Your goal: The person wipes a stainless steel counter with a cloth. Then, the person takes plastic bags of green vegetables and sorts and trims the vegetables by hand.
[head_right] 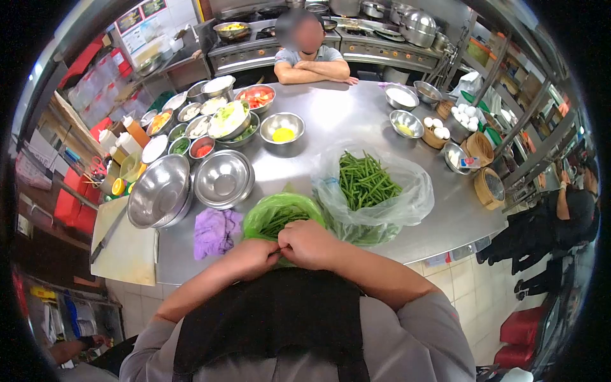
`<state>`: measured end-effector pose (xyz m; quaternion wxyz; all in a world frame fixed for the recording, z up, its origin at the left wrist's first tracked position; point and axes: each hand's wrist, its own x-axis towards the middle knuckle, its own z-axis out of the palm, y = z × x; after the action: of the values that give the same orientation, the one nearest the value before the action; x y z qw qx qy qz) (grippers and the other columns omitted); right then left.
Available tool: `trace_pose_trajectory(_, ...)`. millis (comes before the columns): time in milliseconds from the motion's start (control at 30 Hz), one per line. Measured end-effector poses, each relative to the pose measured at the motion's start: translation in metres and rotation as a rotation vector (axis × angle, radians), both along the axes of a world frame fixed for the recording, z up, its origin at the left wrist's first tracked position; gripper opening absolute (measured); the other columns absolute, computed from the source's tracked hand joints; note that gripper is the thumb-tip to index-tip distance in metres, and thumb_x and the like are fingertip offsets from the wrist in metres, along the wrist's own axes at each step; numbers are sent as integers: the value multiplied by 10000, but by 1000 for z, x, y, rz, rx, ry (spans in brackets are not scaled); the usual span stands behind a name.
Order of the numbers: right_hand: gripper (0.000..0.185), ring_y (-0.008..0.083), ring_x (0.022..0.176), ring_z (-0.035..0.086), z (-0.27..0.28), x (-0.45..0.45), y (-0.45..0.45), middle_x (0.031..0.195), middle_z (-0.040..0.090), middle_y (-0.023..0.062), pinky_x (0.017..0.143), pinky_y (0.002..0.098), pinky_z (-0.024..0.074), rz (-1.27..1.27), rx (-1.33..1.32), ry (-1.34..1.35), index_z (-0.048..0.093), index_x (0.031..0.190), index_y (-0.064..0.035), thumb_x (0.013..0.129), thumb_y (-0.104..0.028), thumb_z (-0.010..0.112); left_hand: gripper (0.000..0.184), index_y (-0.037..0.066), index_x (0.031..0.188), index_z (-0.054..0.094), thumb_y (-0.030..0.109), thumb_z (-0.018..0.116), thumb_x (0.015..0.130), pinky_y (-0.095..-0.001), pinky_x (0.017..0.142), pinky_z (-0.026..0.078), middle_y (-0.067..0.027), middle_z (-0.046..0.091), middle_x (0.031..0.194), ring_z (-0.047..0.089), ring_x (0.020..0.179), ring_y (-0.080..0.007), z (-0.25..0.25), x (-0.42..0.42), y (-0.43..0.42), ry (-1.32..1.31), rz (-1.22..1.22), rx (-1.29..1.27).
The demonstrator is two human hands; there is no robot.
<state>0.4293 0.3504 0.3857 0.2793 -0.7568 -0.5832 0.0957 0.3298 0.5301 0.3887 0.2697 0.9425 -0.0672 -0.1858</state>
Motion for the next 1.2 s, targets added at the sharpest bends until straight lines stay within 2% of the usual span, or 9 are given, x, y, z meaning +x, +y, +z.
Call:
trace_pose_trajectory(667,76,339,806,611,15,10,4,793,613,108,696,443,482,44,66,-52,618,778,-73,761,-126,669,309,14,941,625,307,530,968,-507,749,497,-252,648,857,636,847,-441,1,-1,1,-55,33,-121)
trace_pose_trajectory(733,97,342,803,612,10,5,6,771,606,120,703,444,486,35,39,36,594,726,-64,748,-138,654,315,14,938,614,312,520,977,-495,743,496,-248,645,848,639,839,-431,-4,-5,-1,-38,33,-139)
trace_pose_trajectory(767,60,260,786,630,1,0,4,800,609,99,696,383,490,-85,96,163,609,777,-58,769,-87,661,323,14,935,609,319,516,984,-487,738,494,-244,645,845,640,831,-425,-7,-2,2,-38,54,-149)
trace_pose_trajectory(800,35,177,784,632,-8,1,4,812,620,65,708,333,500,-180,97,424,601,802,-46,814,-59,632,331,15,932,603,327,511,991,-480,733,493,-241,644,842,641,823,-419,-9,-1,3,-38,76,-157)
trace_pose_trajectory(900,95,140,830,624,-17,19,0,880,642,3,766,294,514,-405,240,1058,642,974,-25,891,-66,620,381,20,944,603,372,483,1027,-433,708,480,-207,630,799,607,726,-360,7,-2,2,54,78,-216)
trace_pose_trajectory(1000,197,190,807,654,-8,23,-7,872,684,67,778,317,538,-397,222,516,683,1039,-23,872,-127,669,367,22,938,600,357,486,1036,-410,670,463,-163,584,704,546,645,-274,-13,-5,8,-1,110,-354)
trace_pose_trajectory(1033,258,170,835,652,-4,27,-12,913,695,69,805,313,532,-339,138,486,690,1115,-40,874,-132,677,363,22,934,598,353,489,1035,-408,663,460,-157,576,694,533,636,-259,-16,-5,8,6,123,-375)
trace_pose_trajectory(1133,206,213,827,668,11,24,-16,898,695,83,786,330,535,-187,87,506,709,1049,-64,861,-144,688,358,17,908,581,345,503,1030,-405,642,449,-146,559,674,508,617,-226,-13,-4,11,30,131,-402)
trace_pose_trajectory(1200,156,227,848,666,15,20,-15,905,690,81,766,340,529,-122,55,296,716,1000,-72,859,-132,687,361,13,886,566,343,513,1023,-408,632,444,-149,553,669,496,610,-219,-10,-4,12,34,139,-377)
